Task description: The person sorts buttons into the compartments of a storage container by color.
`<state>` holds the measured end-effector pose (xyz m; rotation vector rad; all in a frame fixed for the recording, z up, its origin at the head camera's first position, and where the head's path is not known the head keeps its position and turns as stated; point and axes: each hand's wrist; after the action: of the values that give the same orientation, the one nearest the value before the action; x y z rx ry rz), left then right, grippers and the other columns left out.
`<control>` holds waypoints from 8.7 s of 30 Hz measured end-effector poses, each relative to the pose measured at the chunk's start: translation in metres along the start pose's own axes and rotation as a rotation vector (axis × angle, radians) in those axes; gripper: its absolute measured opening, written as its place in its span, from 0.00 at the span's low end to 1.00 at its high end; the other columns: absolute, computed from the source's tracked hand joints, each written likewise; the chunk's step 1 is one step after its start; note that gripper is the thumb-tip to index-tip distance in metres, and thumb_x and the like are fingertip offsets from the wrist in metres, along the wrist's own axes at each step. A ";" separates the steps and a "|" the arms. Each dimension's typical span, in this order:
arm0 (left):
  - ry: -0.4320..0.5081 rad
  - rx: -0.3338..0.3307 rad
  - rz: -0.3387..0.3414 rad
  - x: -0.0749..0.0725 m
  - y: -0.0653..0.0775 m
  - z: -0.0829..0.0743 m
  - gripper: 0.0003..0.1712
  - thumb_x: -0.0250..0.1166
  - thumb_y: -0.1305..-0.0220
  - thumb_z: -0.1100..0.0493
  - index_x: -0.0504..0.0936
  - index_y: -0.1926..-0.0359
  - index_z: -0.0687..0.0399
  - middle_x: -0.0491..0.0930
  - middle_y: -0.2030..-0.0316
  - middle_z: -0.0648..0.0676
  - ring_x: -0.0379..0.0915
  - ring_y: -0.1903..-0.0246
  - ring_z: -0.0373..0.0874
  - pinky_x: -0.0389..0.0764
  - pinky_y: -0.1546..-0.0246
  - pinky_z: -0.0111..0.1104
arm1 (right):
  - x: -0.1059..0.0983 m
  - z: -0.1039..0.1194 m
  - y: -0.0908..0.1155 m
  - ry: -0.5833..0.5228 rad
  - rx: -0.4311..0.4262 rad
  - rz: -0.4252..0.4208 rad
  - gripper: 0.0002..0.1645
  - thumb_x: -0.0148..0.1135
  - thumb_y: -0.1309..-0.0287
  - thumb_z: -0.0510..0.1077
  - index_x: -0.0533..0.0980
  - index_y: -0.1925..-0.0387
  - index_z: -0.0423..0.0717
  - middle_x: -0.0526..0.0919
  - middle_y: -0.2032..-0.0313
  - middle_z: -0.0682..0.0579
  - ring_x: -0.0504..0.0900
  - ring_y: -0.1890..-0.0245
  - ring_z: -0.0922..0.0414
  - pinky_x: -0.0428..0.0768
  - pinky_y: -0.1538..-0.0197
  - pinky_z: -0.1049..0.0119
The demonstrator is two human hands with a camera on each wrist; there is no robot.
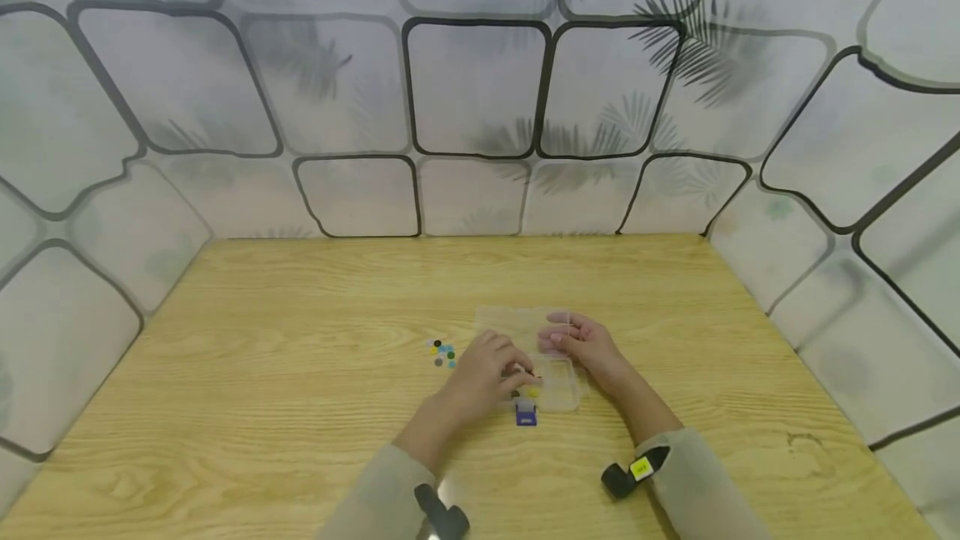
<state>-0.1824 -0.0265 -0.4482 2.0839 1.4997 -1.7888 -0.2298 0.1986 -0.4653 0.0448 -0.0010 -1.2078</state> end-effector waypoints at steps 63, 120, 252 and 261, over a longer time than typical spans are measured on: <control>-0.003 -0.305 0.109 -0.053 0.060 0.077 0.05 0.69 0.45 0.52 0.82 0.70 0.44 0.67 0.76 0.39 0.58 0.71 0.36 0.64 0.67 0.30 | 0.001 0.001 0.000 0.000 0.020 -0.020 0.29 0.57 0.36 0.37 0.60 0.38 0.29 0.83 0.55 0.46 0.84 0.59 0.61 0.78 0.52 0.70; 0.035 -0.044 0.006 -0.010 0.000 0.029 0.07 0.67 0.44 0.53 0.81 0.66 0.49 0.73 0.73 0.44 0.63 0.69 0.37 0.69 0.64 0.28 | 0.003 0.004 0.000 -0.006 0.037 -0.019 0.30 0.57 0.36 0.37 0.60 0.38 0.29 0.81 0.52 0.40 0.84 0.58 0.61 0.78 0.51 0.69; -0.054 0.061 -0.036 -0.033 0.033 0.030 0.10 0.71 0.50 0.52 0.82 0.69 0.51 0.74 0.74 0.45 0.65 0.71 0.36 0.68 0.65 0.29 | 0.001 0.005 0.003 0.008 0.030 -0.008 0.29 0.57 0.36 0.38 0.61 0.38 0.31 0.84 0.56 0.49 0.84 0.58 0.61 0.78 0.52 0.70; -0.026 -0.047 -0.049 -0.040 0.035 0.037 0.07 0.70 0.49 0.55 0.82 0.68 0.50 0.74 0.74 0.43 0.64 0.69 0.36 0.70 0.64 0.29 | -0.001 0.001 0.003 0.007 -0.046 0.023 0.27 0.56 0.35 0.39 0.62 0.39 0.29 0.84 0.58 0.53 0.84 0.58 0.61 0.79 0.54 0.72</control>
<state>-0.1831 -0.0911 -0.4487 2.0118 1.5841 -1.7711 -0.2275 0.2002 -0.4641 0.0088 0.0325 -1.1845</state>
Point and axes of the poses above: each hand's wrist, its own y-axis away from the middle knuckle, its own x-axis out of the palm, z = x × y
